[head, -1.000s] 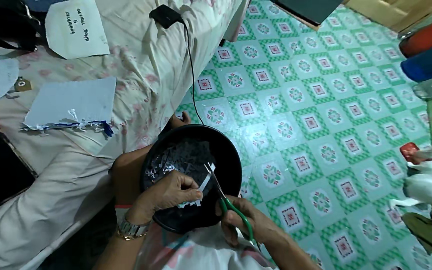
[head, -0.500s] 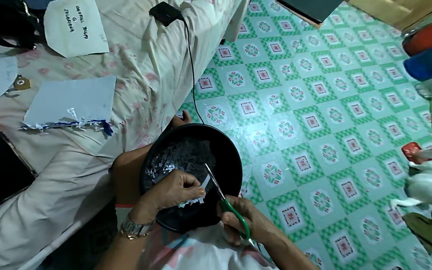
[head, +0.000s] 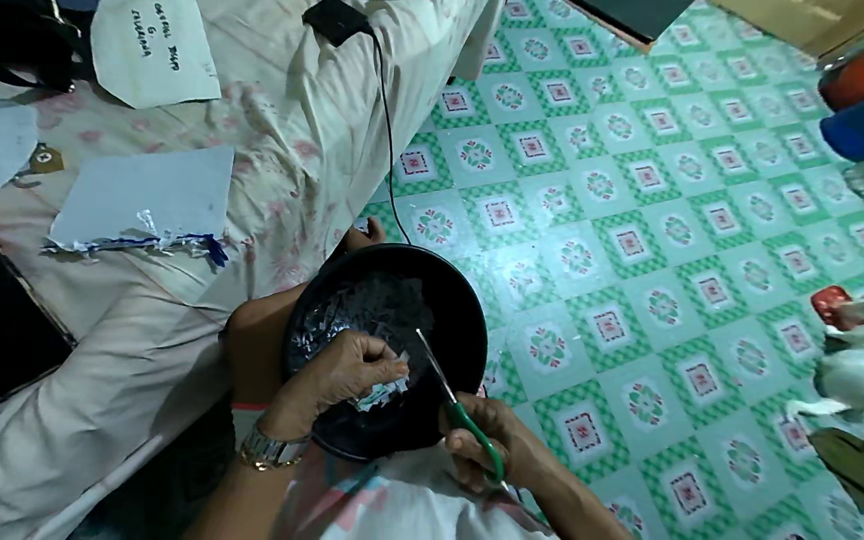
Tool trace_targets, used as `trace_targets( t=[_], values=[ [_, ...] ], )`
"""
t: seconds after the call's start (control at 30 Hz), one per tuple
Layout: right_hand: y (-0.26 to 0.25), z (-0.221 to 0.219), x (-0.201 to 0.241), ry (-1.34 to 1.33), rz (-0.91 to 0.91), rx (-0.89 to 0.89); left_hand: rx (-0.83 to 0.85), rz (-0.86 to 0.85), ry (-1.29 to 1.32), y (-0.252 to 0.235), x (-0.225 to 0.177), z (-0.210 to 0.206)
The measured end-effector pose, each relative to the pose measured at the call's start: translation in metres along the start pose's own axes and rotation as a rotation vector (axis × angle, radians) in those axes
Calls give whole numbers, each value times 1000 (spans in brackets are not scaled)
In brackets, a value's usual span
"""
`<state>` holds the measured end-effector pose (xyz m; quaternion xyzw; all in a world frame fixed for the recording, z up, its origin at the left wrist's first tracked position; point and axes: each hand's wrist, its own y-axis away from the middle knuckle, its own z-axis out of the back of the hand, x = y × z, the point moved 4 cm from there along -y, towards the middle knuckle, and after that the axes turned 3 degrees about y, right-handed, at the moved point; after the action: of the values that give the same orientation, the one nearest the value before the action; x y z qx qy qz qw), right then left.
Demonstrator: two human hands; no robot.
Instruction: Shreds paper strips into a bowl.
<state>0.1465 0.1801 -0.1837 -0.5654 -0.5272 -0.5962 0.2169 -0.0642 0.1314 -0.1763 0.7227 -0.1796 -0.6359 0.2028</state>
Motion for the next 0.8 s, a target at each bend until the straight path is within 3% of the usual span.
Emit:
trace_targets(
  t=[0.47, 0.8],
  values=[
    [7, 6, -10, 198, -187, 106, -93, 90, 272, -1, 2, -8],
    [6, 6, -4, 347, -224, 137, -43, 93, 169, -4, -3, -16]
  ],
)
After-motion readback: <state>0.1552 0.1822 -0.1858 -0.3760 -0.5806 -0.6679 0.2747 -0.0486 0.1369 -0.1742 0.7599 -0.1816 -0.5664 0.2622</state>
